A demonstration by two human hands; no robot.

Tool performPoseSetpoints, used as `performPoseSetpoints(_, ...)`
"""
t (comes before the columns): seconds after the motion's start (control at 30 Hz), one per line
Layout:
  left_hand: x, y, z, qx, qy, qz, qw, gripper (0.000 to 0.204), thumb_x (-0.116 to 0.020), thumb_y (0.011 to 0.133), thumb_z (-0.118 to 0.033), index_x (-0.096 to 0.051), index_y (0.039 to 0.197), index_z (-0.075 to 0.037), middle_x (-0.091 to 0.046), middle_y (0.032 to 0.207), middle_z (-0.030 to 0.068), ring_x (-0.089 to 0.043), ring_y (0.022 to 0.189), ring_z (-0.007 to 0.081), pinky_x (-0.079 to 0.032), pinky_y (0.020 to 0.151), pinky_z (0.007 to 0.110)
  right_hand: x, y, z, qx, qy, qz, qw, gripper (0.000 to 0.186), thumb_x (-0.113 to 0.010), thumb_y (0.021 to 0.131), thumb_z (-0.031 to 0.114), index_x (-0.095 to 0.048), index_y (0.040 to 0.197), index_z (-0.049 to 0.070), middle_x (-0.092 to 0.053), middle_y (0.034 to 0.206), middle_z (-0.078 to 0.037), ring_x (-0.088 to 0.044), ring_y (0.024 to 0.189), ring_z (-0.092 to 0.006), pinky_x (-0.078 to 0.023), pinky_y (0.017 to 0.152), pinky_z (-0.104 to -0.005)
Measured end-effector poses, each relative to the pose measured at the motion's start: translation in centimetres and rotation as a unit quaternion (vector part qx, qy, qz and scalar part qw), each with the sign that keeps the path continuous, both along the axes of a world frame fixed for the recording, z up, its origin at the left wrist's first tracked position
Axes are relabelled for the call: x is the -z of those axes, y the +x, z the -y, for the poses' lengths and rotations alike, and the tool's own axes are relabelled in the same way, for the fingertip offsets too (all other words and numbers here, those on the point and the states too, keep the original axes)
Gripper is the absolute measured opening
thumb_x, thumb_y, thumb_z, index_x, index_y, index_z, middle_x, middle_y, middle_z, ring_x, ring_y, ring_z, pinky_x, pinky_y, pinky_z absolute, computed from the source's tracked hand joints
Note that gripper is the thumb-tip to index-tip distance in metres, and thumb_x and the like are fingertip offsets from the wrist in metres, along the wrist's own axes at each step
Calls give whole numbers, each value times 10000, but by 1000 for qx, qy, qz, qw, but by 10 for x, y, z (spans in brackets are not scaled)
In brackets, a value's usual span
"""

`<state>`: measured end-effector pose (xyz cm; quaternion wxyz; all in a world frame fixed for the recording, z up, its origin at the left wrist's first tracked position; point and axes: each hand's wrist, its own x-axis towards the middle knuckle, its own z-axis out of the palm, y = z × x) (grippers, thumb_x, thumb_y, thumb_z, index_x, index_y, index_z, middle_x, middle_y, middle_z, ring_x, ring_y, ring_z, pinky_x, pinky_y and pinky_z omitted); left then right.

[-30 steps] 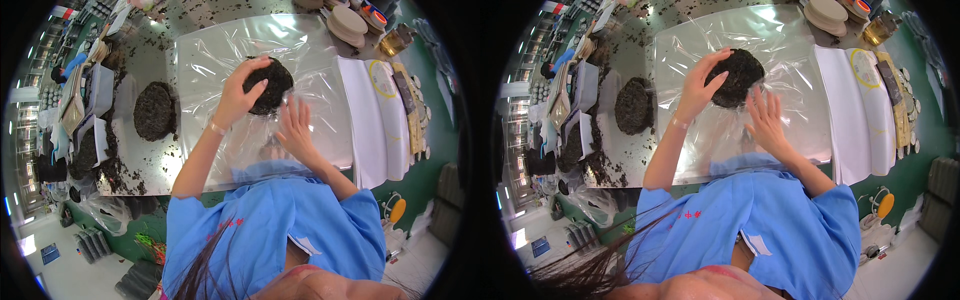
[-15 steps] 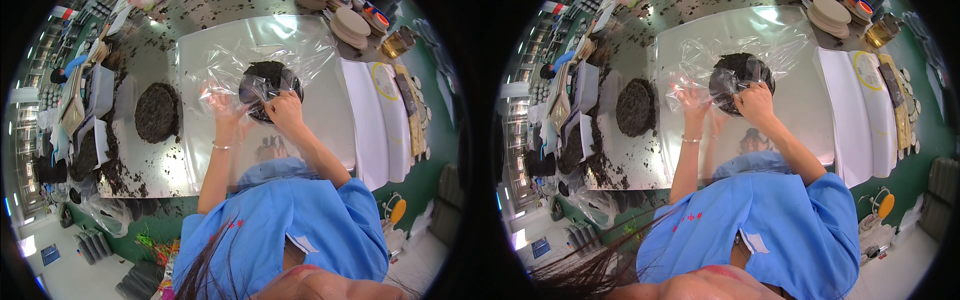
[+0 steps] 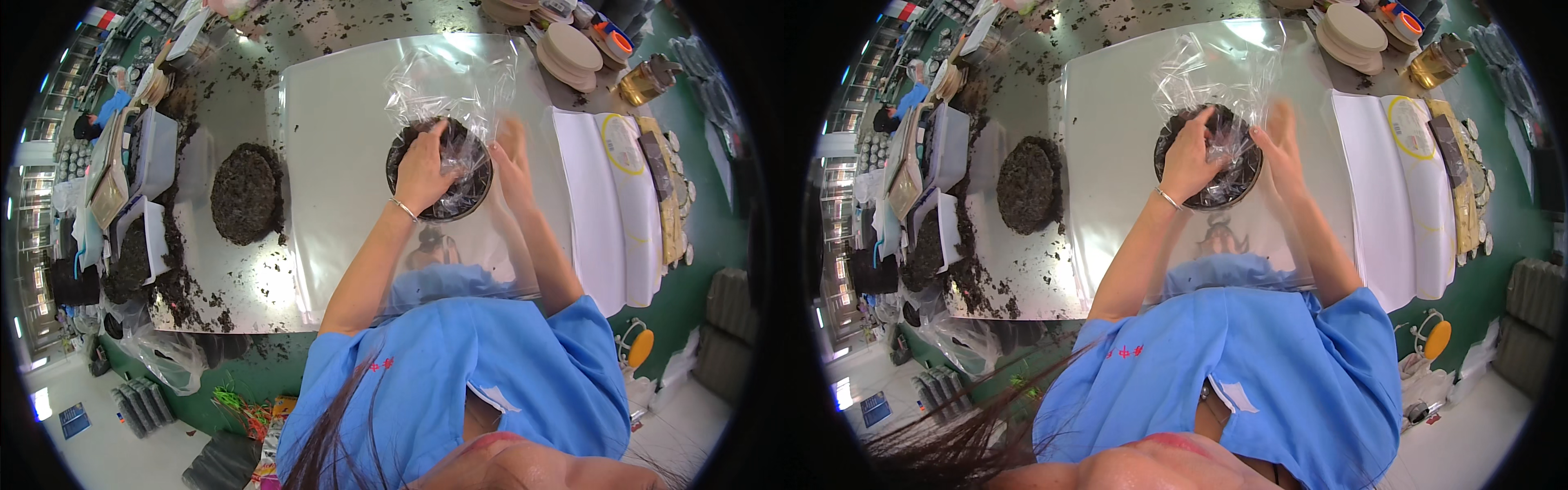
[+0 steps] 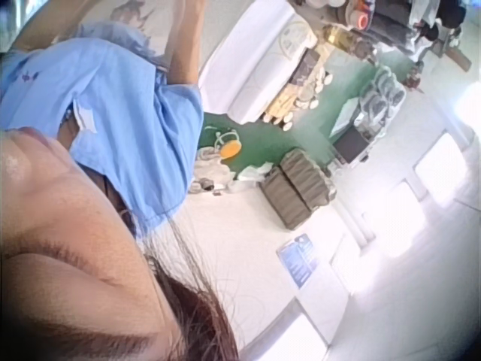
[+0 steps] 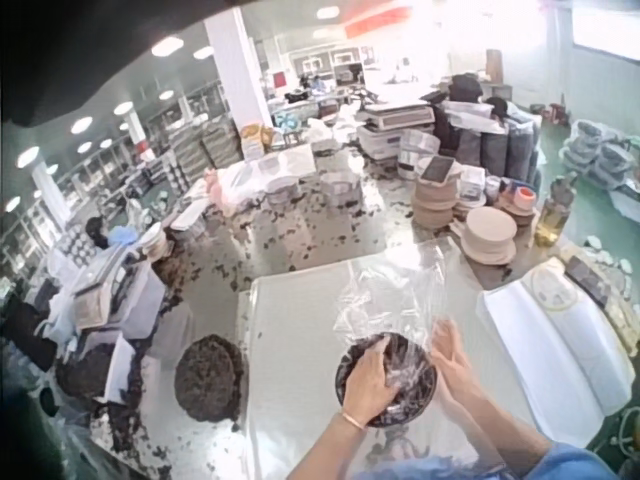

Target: The person repeatedly scoops a dark granular food mixture into a round metal mold, presses it down, wraps it in plastic film, and seals it with a circular paper label. The process is repeated multiple times on a stainless steel worktable.

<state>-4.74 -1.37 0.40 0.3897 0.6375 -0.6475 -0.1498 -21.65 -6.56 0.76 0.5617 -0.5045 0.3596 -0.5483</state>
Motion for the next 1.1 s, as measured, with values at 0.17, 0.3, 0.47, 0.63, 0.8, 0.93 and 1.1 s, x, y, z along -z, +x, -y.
performPoseSetpoints(0.17,-22,81,-9,306,183,-59,932,710,-936,724,-278,-631,1282,36,-601,1354,194,-580,1264,340,-460,1079,411,-25,12,9,-195,-405,-425,786,278,-678,943,279,-706,1093,47,-658,1122,-95,-598,1132,-289,-464,1018,-419)
performPoseSetpoints(0.3,-43,100,4,-25,127,-316,940,718,-945,714,-192,-612,1299,56,-630,1304,170,-589,1241,273,-476,1061,385,0,14,13,-152,-421,-516,730,237,-705,919,270,-656,846,50,-619,931,-66,-610,977,-274,-496,912,-409)
performPoseSetpoints(0.47,-39,82,56,163,124,-576,791,383,-806,837,-36,-661,1192,-37,-663,1219,85,-622,1145,180,-510,1003,333,6,20,14,-191,-413,-553,698,268,-711,920,310,-687,975,49,-630,1017,-91,-593,1063,-276,-492,961,-396)
performPoseSetpoints(0.63,-9,49,26,168,-49,-36,984,117,-662,812,24,-698,887,-59,-679,1002,23,-620,1076,243,-502,915,355,11,17,-3,-38,-305,-296,904,643,-839,807,328,-573,1304,19,-551,1233,-194,-530,1232,-379,-475,1048,-439)
performPoseSetpoints(0.8,-15,43,-1,153,-94,155,971,193,-615,787,41,-688,954,-22,-671,1063,69,-583,1161,302,-451,1061,415,-1,7,12,-191,-437,-386,789,445,-839,776,252,-597,1078,33,-614,1078,-118,-583,1055,-325,-526,926,-412)
performPoseSetpoints(0.93,-8,31,-15,80,5,-123,989,383,-528,870,31,-589,1248,16,-598,1284,145,-535,1263,322,-390,1141,424,-3,34,12,-189,-390,-532,727,251,-724,839,220,-626,969,29,-688,954,-90,-639,960,-299,-553,814,-412)
performPoseSetpoints(1.1,7,-6,-25,15,-10,-257,966,486,-401,1007,-49,-408,1485,39,-443,1521,199,-407,1439,319,-280,1229,403,17,73,13,-151,-280,-680,661,221,-704,803,178,-695,933,-1,-739,884,-138,-698,949,-342,-594,757,-429)
